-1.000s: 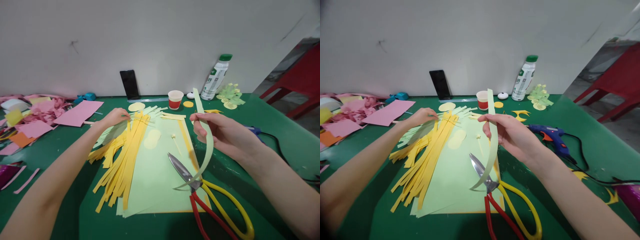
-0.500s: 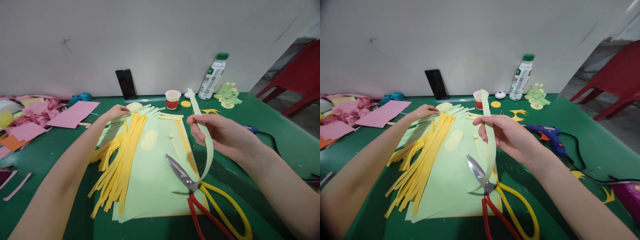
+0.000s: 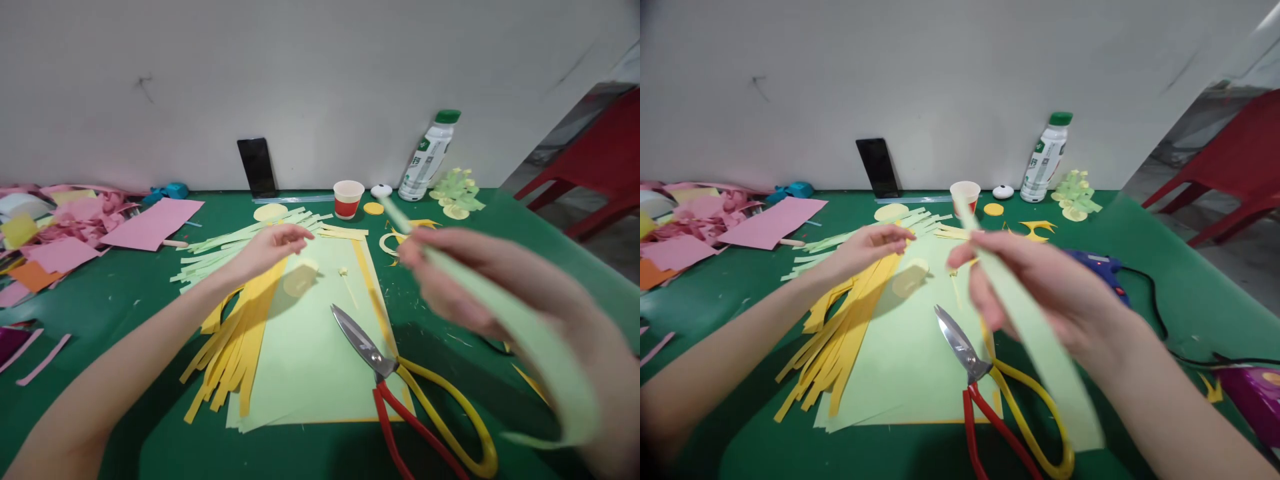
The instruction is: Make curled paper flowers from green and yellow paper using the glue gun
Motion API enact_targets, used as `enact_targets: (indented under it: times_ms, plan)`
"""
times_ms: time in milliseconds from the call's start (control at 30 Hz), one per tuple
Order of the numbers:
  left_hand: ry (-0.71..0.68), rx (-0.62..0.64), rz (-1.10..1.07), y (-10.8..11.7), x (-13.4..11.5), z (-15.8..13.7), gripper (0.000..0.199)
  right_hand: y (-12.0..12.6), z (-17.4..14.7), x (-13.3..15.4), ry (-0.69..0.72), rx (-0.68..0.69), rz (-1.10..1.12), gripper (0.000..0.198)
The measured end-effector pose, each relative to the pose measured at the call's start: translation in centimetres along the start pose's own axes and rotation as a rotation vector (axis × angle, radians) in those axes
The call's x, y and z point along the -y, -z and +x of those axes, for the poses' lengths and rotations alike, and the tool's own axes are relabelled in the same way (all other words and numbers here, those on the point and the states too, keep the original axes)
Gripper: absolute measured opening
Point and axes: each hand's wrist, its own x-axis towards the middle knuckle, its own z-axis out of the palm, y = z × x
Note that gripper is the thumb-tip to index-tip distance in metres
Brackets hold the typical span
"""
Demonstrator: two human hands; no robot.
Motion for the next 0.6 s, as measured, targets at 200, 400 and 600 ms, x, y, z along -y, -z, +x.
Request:
enact_targets:
  times_ms: [200,400,600]
  plan:
    - [-0.023,0.141,-0.246,-2.7,-1.0,-3.6,0.034,-0.4,2.6,-4.0,-0.249,0.191,-0.504,0.032]
    - [-0.028,0.098,-0.321,-3.2,-1.5,-4.5,0.012,-1.4,2.5,-5.2,-0.154,0.023,-0.691,0.032]
    - [-0.173,0.122,-0.362,-4.5,-1.8,-5.5,0.008,-2.0,2.5,-5.9,0.093,-0.133,-0.838,0.03]
